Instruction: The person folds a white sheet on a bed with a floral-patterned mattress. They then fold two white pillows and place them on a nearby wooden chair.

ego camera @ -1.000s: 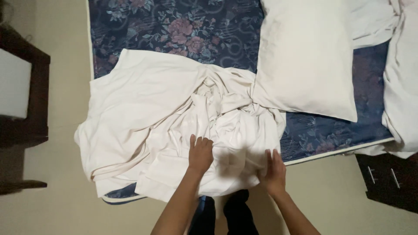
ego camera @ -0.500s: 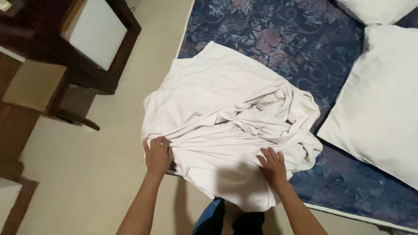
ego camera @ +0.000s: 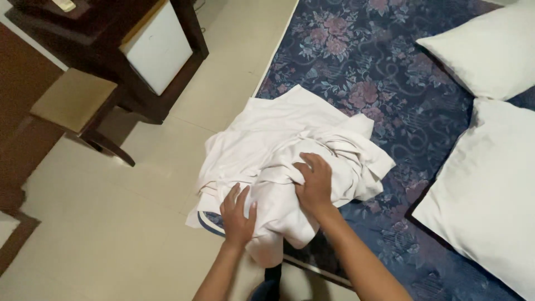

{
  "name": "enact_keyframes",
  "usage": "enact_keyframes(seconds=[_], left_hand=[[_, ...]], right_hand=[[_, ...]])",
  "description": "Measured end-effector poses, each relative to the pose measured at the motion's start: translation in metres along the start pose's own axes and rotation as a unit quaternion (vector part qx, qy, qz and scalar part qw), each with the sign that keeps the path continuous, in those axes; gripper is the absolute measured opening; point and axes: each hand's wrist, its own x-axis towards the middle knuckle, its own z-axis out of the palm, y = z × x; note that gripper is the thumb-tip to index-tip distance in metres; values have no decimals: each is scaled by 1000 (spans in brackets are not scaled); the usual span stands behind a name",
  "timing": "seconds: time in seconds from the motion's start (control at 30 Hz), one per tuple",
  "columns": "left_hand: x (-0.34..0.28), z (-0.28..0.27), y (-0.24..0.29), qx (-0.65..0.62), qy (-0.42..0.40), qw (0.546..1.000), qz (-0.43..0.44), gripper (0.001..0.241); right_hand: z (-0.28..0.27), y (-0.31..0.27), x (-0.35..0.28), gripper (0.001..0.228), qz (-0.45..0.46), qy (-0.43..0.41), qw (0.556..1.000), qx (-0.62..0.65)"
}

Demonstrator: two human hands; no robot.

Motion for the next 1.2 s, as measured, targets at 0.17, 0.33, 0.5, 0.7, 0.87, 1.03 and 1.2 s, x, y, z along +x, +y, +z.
enact_keyframes(seconds=[0.17,0.33,0.5,0.7,0.87,1.03,1.2], left_hand=[[8,5,11,-31,-41,998,-33,82],[24,12,12,38,-180,979,-88,127],[21,47,-1,123,-208,957,-158,132],[17,63,6,128,-178,958,-183,130],[1,74,6,183,-175,943,-216,124],[-20,75,45,195,-128,946,-226,114],[-40,90,90,199,-47,967,-152,106]], right_hand=[[38,9,-15,68,-29,-286,956,-53],[48,20,-37,78,15,-451,885,-112],[44,36,-45,80,-20,-439,891,-111],[29,57,-74,77,-84,-375,922,-52],[-5,88,-73,81,-208,-243,947,23],[-26,128,-39,81,-176,-261,942,115],[-18,159,-45,83,-176,-201,961,75]])
